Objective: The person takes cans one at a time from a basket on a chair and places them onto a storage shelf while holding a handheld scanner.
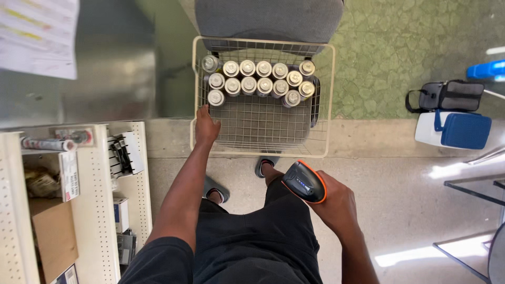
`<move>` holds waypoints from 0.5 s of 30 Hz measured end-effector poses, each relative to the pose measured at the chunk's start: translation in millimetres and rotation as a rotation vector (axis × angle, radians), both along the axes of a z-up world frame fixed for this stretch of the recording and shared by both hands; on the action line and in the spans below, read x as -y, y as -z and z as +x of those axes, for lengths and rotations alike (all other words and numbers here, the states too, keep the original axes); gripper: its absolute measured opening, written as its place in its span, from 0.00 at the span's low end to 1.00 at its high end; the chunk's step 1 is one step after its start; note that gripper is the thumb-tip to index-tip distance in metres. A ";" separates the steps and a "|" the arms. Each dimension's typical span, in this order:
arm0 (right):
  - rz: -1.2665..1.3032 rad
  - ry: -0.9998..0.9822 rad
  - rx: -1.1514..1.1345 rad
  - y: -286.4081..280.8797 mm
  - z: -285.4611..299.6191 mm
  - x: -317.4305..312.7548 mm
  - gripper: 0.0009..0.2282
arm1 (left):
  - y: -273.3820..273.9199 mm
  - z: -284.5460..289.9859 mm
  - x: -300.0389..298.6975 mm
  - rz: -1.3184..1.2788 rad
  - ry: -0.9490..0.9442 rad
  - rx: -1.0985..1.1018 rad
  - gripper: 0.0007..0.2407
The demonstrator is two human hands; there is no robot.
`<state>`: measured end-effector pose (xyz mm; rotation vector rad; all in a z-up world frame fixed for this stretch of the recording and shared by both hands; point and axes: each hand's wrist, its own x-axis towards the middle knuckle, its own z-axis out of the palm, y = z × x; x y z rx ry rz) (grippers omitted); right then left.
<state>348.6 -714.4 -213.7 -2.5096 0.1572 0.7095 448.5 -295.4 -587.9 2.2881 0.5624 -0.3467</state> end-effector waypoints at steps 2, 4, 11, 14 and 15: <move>-0.001 -0.002 -0.003 10.8 1.5 3.0 0.14 | 20.1 17.9 13.6 0.046 -0.024 -0.019 0.37; 0.000 -0.008 0.001 24.9 3.0 7.3 0.09 | 36.4 33.8 24.6 0.094 -0.051 -0.031 0.38; -0.026 0.034 -0.090 62.9 3.8 23.2 0.08 | 88.2 66.2 48.9 0.178 -0.338 -0.068 0.47; -0.030 0.022 -0.073 75.6 9.8 28.7 0.08 | 85.4 84.8 57.3 0.163 -0.482 -0.025 0.40; -0.043 0.040 -0.101 76.9 10.9 29.6 0.09 | 79.1 88.0 59.8 0.146 -0.550 0.018 0.33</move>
